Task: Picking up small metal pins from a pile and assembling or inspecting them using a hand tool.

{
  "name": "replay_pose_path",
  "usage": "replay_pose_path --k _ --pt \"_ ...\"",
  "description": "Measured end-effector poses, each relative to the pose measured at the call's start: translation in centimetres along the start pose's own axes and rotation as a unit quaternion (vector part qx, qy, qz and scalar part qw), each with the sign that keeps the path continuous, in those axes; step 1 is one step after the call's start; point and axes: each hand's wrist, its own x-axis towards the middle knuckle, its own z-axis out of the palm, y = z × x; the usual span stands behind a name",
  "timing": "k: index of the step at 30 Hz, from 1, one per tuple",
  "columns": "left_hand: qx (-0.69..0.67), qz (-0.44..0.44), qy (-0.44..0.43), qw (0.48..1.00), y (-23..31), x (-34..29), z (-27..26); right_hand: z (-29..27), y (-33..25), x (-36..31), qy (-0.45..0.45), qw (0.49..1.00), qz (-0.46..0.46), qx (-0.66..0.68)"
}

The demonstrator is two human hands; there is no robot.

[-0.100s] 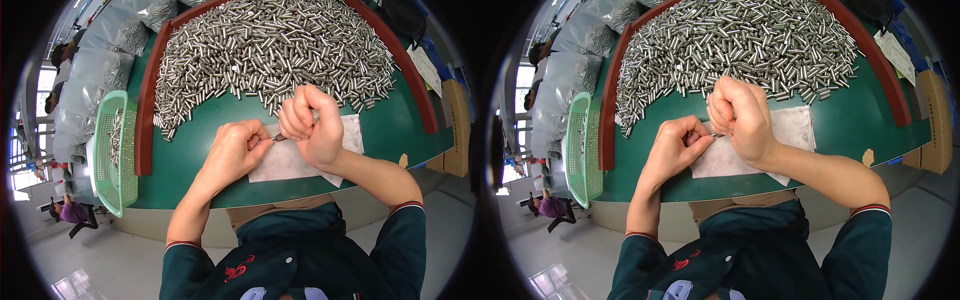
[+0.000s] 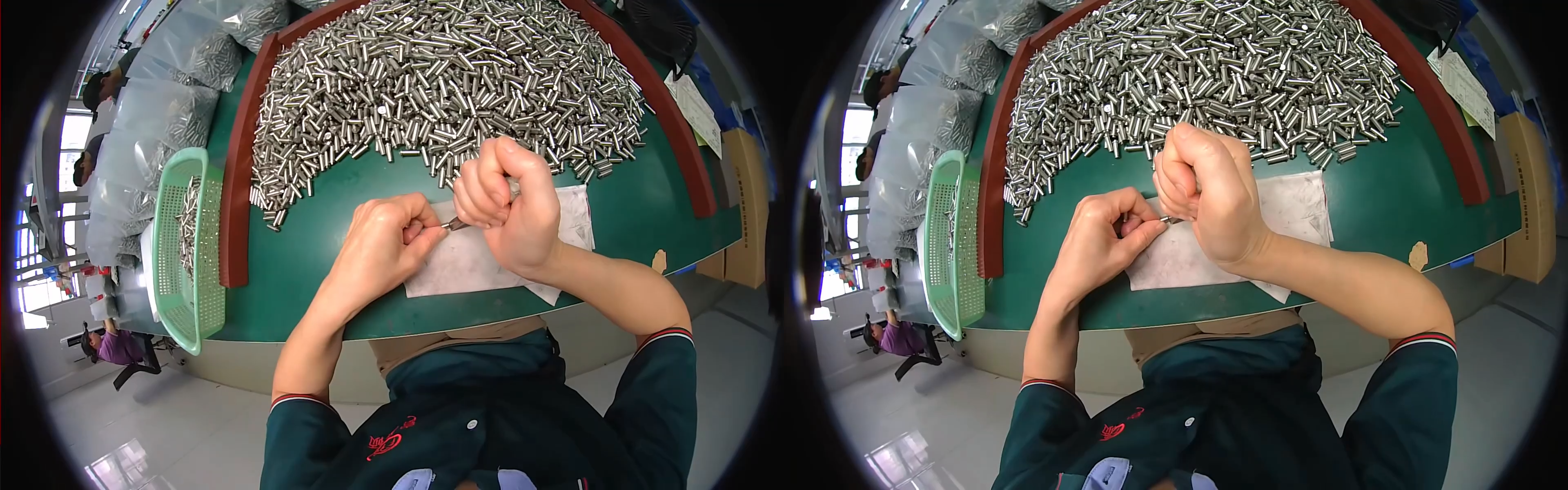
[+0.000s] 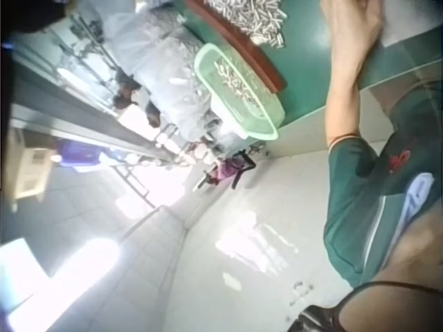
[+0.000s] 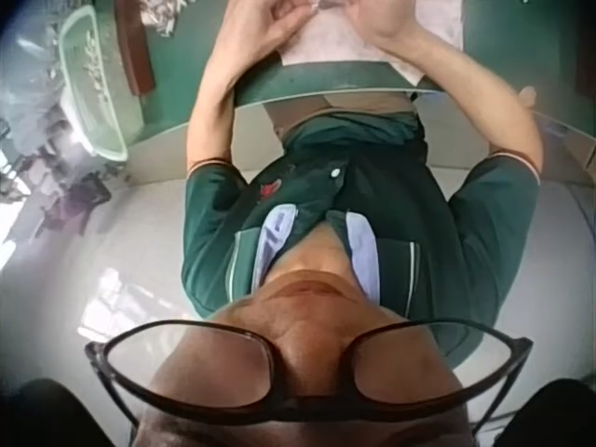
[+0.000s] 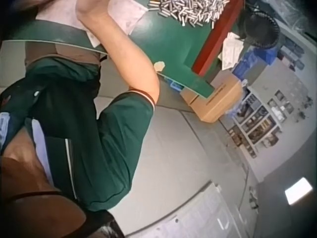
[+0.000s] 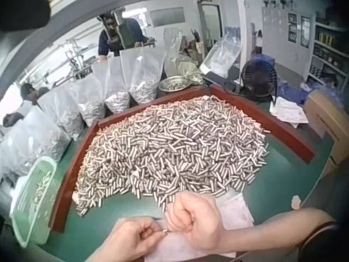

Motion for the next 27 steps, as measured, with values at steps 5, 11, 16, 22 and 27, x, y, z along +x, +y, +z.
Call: replay_pose_path --k 5,11,16,22,27 --pt "-0.006 -0.024 -0.007 1.000 0.2 0.0 0.1 0.1 0.3 -0.1 -0.001 1.000 -0.016 -0.009" --pt "-0.005 -0.029 -0.006 1.000 0.5 0.1 0.0 0.8 0.6 -0.4 -0.003 0.995 -0.067 -0.069" --pt "0.008 -0.026 -0.012 1.000 0.4 0.4 -0.1 0.6 0.8 -0.3 -0.004 0.995 -0.059 -0.083" --pt "0.000 -0.017 -0.002 1.000 0.4 0.1 -0.3 0.5 0.2 0.1 0.003 1.000 -0.019 -0.006" --pt "-0.288 -0.059 -0.020 0.956 -1.1 0.3 -1.4 -0.3 0.1 -0.1 -0.010 1.000 -0.007 0.008"
